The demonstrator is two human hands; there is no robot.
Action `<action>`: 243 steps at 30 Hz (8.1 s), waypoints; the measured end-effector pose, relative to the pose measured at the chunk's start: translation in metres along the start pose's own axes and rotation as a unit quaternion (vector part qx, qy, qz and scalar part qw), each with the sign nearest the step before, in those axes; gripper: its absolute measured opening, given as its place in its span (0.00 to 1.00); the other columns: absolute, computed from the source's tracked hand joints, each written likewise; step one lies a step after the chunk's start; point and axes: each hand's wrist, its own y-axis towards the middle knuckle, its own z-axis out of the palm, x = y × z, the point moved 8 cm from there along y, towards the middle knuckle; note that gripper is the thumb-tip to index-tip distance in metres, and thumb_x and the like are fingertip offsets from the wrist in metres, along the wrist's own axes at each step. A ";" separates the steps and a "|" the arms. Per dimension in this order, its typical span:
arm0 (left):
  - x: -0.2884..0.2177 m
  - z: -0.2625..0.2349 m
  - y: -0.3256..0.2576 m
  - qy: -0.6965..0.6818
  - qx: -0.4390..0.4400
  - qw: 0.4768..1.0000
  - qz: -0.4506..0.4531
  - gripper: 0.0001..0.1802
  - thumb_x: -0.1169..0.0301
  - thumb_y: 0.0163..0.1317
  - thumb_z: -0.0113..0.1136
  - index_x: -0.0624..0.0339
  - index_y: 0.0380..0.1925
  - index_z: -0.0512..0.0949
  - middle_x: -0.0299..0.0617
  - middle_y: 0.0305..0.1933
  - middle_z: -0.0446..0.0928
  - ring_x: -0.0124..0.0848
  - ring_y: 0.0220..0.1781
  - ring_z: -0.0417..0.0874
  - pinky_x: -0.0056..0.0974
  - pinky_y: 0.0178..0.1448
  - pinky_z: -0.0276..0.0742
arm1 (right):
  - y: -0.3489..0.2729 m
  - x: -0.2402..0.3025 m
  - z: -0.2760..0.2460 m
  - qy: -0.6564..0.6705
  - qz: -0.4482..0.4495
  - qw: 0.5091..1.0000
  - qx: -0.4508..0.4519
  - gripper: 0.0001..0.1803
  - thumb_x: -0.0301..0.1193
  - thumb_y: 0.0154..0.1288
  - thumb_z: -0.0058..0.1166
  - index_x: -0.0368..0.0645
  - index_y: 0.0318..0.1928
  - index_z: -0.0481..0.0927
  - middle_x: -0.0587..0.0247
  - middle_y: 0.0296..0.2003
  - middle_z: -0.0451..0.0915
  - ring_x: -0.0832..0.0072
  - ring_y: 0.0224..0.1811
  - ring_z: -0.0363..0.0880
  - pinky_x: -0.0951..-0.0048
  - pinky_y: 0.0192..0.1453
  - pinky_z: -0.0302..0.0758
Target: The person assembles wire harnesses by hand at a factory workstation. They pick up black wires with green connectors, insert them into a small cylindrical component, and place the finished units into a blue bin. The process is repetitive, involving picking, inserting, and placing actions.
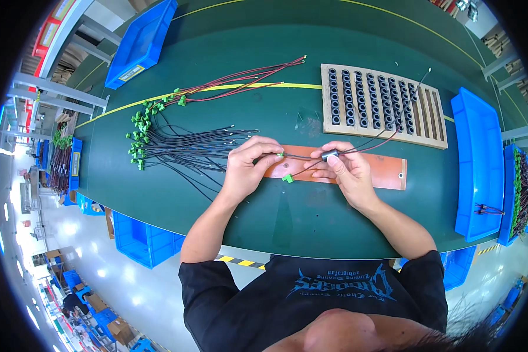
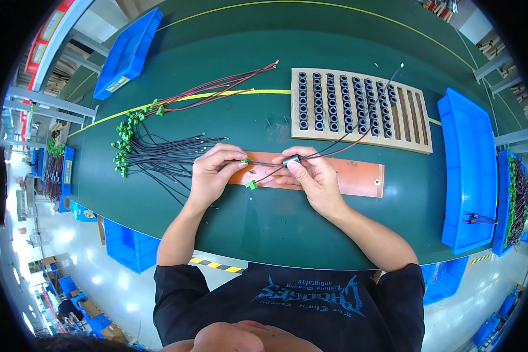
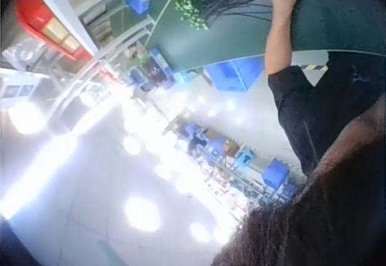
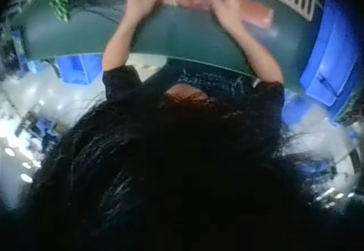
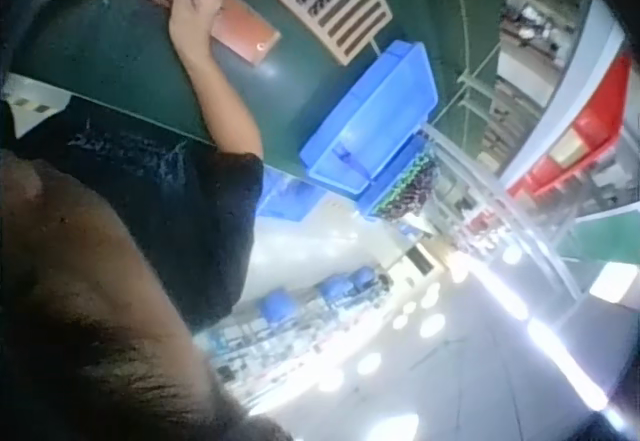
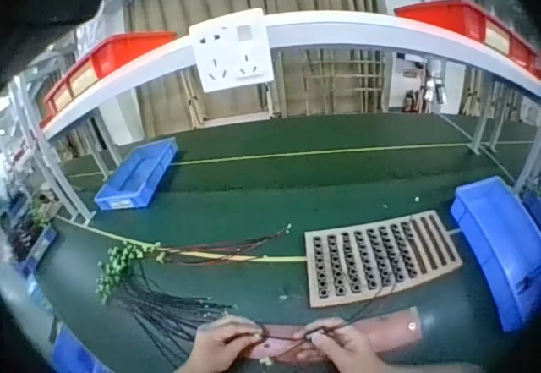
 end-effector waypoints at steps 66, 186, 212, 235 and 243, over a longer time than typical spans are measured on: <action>-0.038 0.001 0.021 0.168 0.088 0.980 0.059 0.09 0.80 0.57 0.74 0.65 0.39 0.89 0.47 0.40 0.87 0.38 0.38 0.87 0.38 0.44 0.83 | -0.003 0.008 0.001 -0.137 -0.095 0.986 0.004 0.09 0.27 0.82 0.49 0.39 0.57 0.74 0.62 0.52 0.80 0.79 0.54 0.81 0.73 0.59 0.78; -0.005 0.116 0.022 -0.339 -0.059 0.936 -0.075 0.07 0.91 0.64 0.62 0.71 0.39 0.79 0.48 0.47 0.81 0.32 0.49 0.87 0.36 0.58 0.89 | -0.035 0.043 -0.077 -0.289 -0.012 0.951 -0.111 0.10 0.25 0.76 0.61 0.35 0.53 0.82 0.61 0.47 0.86 0.77 0.50 0.84 0.74 0.59 0.79; -0.004 0.119 0.023 -0.300 -0.031 0.951 -0.069 0.09 0.93 0.65 0.59 0.69 0.38 0.78 0.46 0.45 0.80 0.33 0.50 0.86 0.38 0.61 0.87 | -0.035 0.041 -0.079 -0.287 -0.013 0.952 -0.110 0.11 0.24 0.75 0.60 0.35 0.55 0.81 0.61 0.48 0.86 0.76 0.51 0.85 0.73 0.59 0.79; -0.039 0.128 0.022 -0.111 0.020 0.993 0.029 0.06 0.88 0.58 0.66 0.67 0.33 0.85 0.45 0.44 0.83 0.36 0.47 0.87 0.37 0.50 0.85 | -0.035 0.040 -0.087 -0.291 -0.157 0.939 -0.093 0.08 0.21 0.71 0.65 0.38 0.41 0.76 0.61 0.41 0.83 0.78 0.45 0.82 0.73 0.53 0.80; -0.042 0.127 0.023 -0.097 0.046 0.991 0.075 0.04 0.85 0.62 0.65 0.67 0.34 0.83 0.49 0.48 0.84 0.37 0.51 0.87 0.39 0.53 0.86 | -0.037 0.045 -0.077 -0.325 -0.164 0.929 -0.064 0.10 0.20 0.69 0.66 0.37 0.44 0.77 0.58 0.44 0.84 0.75 0.48 0.84 0.71 0.55 0.81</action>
